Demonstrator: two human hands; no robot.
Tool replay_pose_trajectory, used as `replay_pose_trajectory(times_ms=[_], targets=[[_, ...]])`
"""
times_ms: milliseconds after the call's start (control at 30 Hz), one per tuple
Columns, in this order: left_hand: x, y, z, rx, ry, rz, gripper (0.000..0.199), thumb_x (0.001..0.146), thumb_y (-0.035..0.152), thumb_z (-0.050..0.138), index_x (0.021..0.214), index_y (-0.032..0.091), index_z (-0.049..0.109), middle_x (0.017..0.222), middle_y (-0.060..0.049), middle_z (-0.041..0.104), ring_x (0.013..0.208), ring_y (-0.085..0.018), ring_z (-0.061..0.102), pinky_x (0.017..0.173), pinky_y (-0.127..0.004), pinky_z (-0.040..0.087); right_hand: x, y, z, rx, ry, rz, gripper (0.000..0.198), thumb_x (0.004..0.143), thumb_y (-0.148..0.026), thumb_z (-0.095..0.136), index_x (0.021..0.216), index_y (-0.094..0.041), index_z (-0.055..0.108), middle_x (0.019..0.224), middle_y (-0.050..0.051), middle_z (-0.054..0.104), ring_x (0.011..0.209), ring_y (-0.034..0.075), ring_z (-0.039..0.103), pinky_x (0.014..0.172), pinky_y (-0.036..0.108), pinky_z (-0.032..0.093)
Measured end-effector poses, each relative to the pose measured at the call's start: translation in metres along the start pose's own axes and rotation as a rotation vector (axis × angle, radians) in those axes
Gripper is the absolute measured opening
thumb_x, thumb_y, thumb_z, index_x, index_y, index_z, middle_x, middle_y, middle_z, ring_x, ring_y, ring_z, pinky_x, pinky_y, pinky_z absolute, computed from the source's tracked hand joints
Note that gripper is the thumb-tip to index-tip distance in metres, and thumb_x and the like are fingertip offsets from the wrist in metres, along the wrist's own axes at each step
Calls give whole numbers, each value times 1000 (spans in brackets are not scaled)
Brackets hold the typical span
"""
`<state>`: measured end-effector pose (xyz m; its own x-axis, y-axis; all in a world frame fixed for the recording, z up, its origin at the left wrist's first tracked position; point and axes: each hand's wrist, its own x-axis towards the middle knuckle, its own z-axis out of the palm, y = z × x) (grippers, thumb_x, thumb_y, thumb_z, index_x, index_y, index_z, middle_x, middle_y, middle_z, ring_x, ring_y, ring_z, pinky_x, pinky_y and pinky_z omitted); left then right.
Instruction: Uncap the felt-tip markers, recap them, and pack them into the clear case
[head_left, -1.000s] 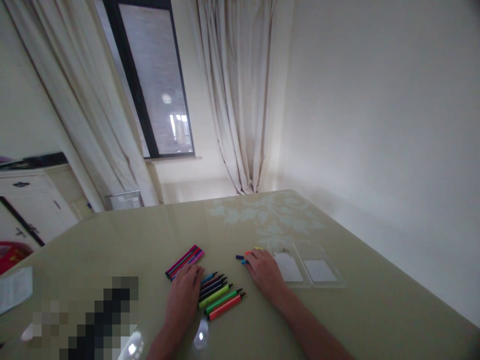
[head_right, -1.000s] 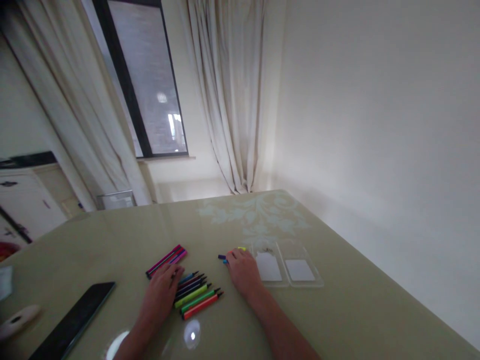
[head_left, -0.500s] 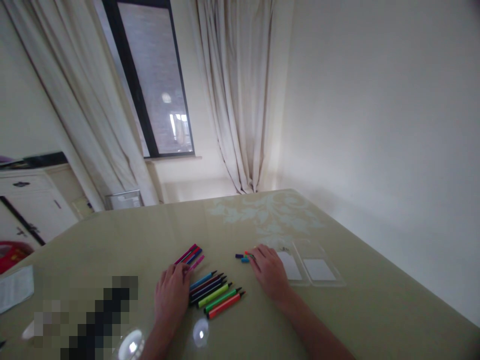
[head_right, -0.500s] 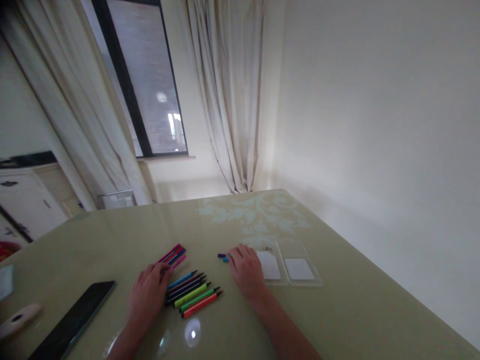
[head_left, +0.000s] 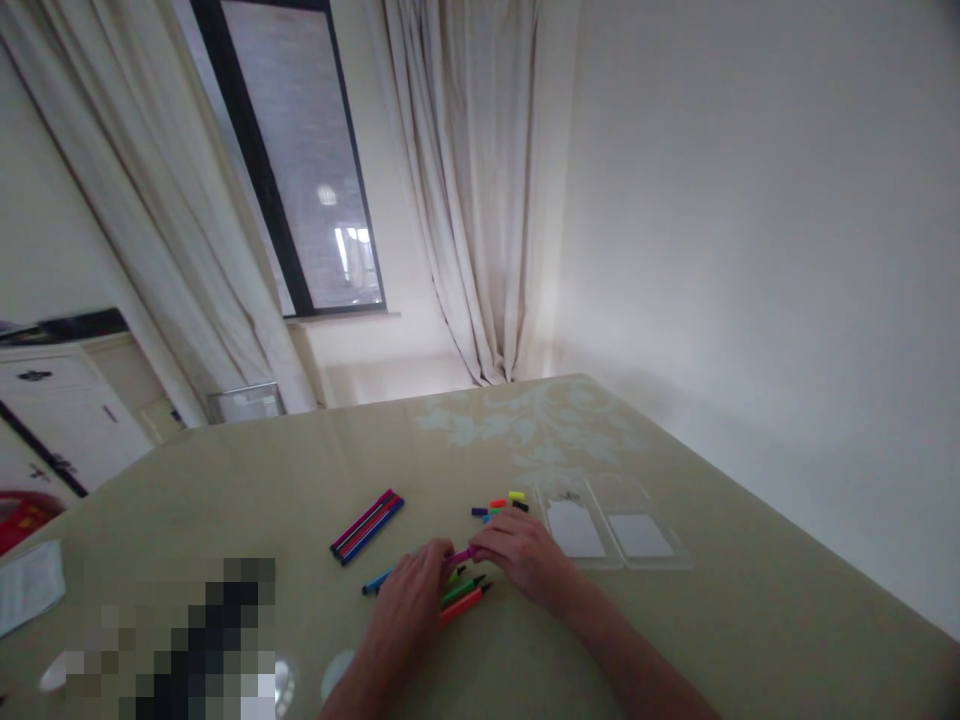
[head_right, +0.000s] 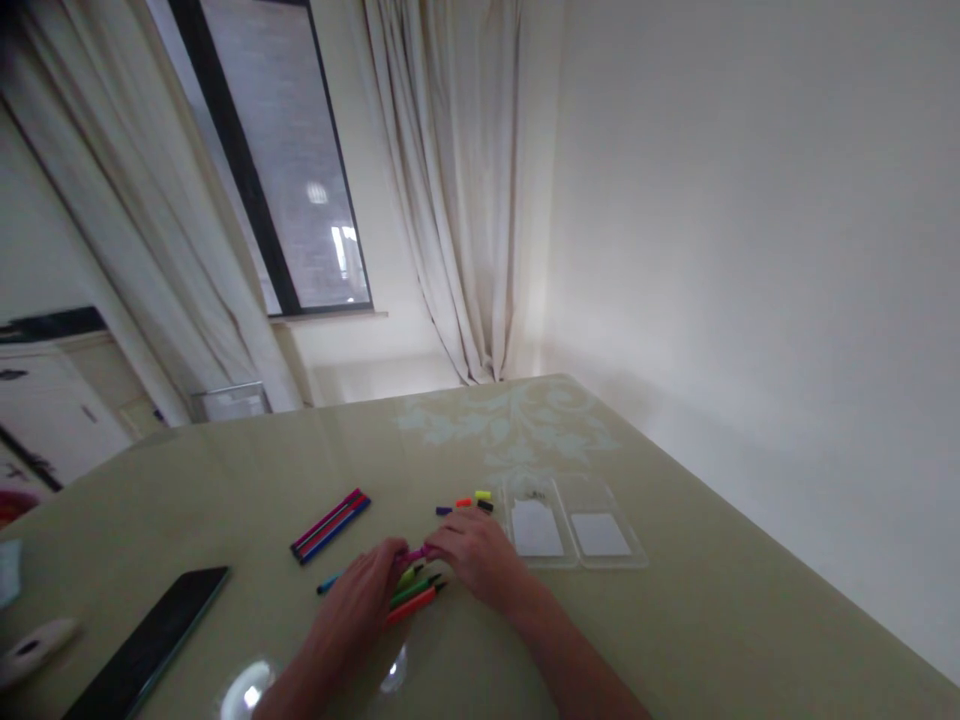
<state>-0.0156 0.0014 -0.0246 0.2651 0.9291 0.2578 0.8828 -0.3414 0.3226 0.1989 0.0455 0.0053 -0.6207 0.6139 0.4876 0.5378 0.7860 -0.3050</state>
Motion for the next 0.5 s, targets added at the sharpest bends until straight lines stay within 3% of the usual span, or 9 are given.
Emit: replay_pose_trajectory(times_ms=[167,267,367,433,500], targets=[[1,14,-12,-10,-63,-84,24,106,31,35,99,26,57,88,-3,74,84,-21,70,71,-28,45,-3,9,-17,56,20,-3,22,103,-33,56,98,-24,76,91,3,75,92,18,66,87,29,49],[0,3,-23,28,-18,-217,30,107,36,28,98,25,55,83,-3,72,79,-21,69,69,-29,44,-9,28,-32,83,170,118,25,103,-34,53,99,-24,76,94,5,75,91,19,67,84,31,52],[-1,-17,-28,98,113,-327,33,107,36,27,97,23,55,90,-6,71,84,-23,68,76,-33,46,-14,45,-41,76,360,300,27,103,-35,51,100,-23,75,96,7,75,91,21,68,85,34,54],[-1,-28,-26,156,168,-350,30,105,35,31,95,22,56,94,-8,70,91,-25,67,82,-37,47,-15,48,-39,37,347,357,26,102,-32,51,98,-22,75,95,8,75,90,22,69,85,35,54],[-2,-33,-22,174,182,-355,29,103,36,35,94,21,58,96,-9,69,96,-27,65,86,-39,47,-14,44,-32,-6,237,372,23,101,-28,52,97,-21,74,96,7,73,90,21,68,83,33,53]])
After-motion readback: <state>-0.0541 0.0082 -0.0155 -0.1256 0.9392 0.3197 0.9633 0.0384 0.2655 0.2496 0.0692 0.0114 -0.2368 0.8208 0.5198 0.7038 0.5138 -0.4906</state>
